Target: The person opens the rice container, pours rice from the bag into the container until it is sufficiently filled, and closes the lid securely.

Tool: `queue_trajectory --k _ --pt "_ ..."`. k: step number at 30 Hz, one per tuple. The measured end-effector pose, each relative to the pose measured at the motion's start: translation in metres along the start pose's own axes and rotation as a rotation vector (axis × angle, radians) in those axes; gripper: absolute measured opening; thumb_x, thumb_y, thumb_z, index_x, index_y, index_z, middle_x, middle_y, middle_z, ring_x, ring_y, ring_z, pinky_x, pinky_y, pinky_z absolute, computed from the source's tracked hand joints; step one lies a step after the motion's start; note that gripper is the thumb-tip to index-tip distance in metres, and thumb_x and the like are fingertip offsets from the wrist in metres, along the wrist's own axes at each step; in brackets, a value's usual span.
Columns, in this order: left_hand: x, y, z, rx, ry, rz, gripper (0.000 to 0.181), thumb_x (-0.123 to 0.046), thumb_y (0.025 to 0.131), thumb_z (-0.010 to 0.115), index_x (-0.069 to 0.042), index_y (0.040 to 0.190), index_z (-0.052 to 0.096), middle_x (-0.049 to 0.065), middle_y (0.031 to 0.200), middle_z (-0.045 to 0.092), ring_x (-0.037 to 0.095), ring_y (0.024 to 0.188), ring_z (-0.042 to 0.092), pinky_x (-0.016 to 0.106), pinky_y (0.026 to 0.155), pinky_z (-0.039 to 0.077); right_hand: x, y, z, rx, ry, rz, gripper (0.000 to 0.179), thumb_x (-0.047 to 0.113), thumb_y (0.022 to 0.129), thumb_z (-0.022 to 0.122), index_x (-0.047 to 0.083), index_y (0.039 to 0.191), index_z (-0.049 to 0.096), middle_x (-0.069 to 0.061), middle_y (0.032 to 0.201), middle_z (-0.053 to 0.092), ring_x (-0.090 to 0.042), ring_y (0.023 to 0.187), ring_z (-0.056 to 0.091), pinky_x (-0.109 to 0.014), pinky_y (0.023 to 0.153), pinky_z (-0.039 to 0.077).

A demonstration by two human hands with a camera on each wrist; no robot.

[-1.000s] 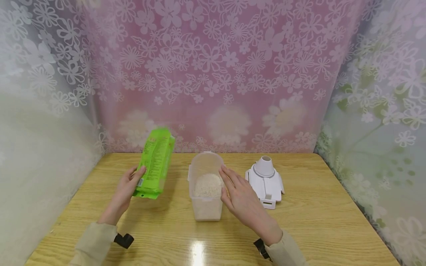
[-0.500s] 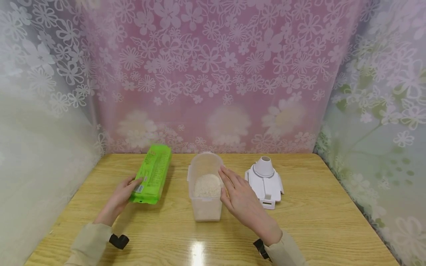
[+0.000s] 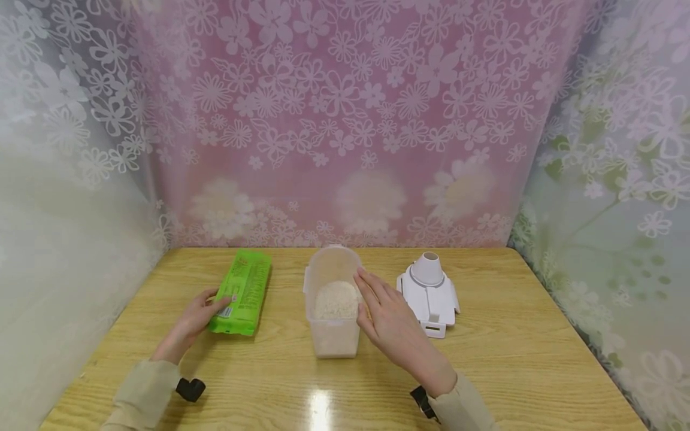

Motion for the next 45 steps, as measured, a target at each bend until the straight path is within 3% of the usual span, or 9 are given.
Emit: queue_trajectory --k 3,5,9,18,23,28,35,45 --pt "0.0 0.0 -0.001 -0.02 0.048 -0.006 0.069 -0.022 0.105 0.056 0.013 0.154 0.021 0.03 0.126 0.054 0.022 0.092 0.065 0.03 0.077 0.055 0.0 0.0 -0.001 0.002 0.003 0.0 0.05 0.022 0.108 0.042 0.001 0.153 0.042 -0.016 0.155 0.044 -0.035 0.137 0.048 -0.053 0.102 0.046" --pt "0.001 -0.001 -0.002 -0.032 0.097 -0.004 0.069 -0.022 0.105 0.055 0.013 0.154 0.021 0.037 0.138 0.045 0.035 0.11 0.061 0.04 0.09 0.054 0.0 0.0 -0.001 0.005 0.004 0.0 0.05 0.022 0.108 0.042 0.001 0.153 0.041 -0.017 0.155 0.044 -0.035 0.136 0.048 -0.053 0.101 0.047" --pt "-0.001 -0.001 -0.004 -0.041 0.168 0.005 0.07 -0.021 0.106 0.054 0.014 0.154 0.018 0.041 0.152 0.026 0.052 0.139 0.034 0.059 0.11 0.037 0.0 0.0 -0.002 0.011 0.007 0.005 0.05 0.023 0.108 0.042 0.002 0.153 0.041 -0.016 0.155 0.044 -0.035 0.137 0.048 -0.054 0.102 0.046" --pt "-0.006 -0.005 -0.007 -0.06 0.225 0.043 0.071 -0.022 0.107 0.051 0.012 0.156 0.014 0.038 0.156 0.022 0.053 0.144 0.025 0.061 0.116 0.029 0.0 0.0 -0.001 0.011 0.008 0.006 0.05 0.022 0.108 0.042 0.002 0.153 0.042 -0.016 0.155 0.043 -0.035 0.137 0.048 -0.053 0.103 0.046" --pt "-0.015 -0.01 -0.006 -0.088 0.269 0.102 0.07 -0.024 0.107 0.051 0.008 0.158 0.015 0.034 0.16 0.02 0.051 0.147 0.021 0.062 0.117 0.026 0.0 0.0 -0.002 0.009 0.008 0.007 0.051 0.019 0.105 0.046 0.002 0.153 0.042 -0.017 0.155 0.044 -0.035 0.136 0.049 -0.054 0.103 0.046" --pt "-0.028 -0.016 0.0 -0.143 0.372 0.183 0.066 -0.024 0.106 0.052 0.008 0.157 0.022 0.031 0.158 0.029 0.048 0.145 0.026 0.062 0.118 0.026 0.0 0.0 -0.002 0.011 0.009 0.011 0.051 0.02 0.106 0.045 0.002 0.153 0.042 -0.016 0.155 0.043 -0.035 0.136 0.049 -0.054 0.103 0.046" --pt "-0.042 -0.023 0.011 -0.247 0.499 0.377 0.057 -0.019 0.104 0.057 0.008 0.15 0.038 0.03 0.152 0.042 0.049 0.141 0.037 0.06 0.117 0.027 0.0 0.0 -0.001 0.008 0.009 0.009 0.05 0.021 0.107 0.043 0.002 0.153 0.042 -0.016 0.155 0.044 -0.034 0.137 0.049 -0.054 0.102 0.046" --pt "-0.059 -0.035 0.034 -0.346 0.57 0.603 0.045 -0.015 0.1 0.064 0.002 0.14 0.055 0.026 0.143 0.054 0.05 0.134 0.043 0.065 0.112 0.032 0.001 0.0 -0.001 0.007 0.004 0.008 0.05 0.022 0.107 0.043 0.002 0.153 0.043 -0.015 0.155 0.044 -0.034 0.136 0.049 -0.053 0.101 0.047"
Point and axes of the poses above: each hand's wrist, its own y-axis towards the middle knuckle, its own z-axis out of the palm, x = y × z, the point moved 1 cm from there along y, towards the middle knuckle
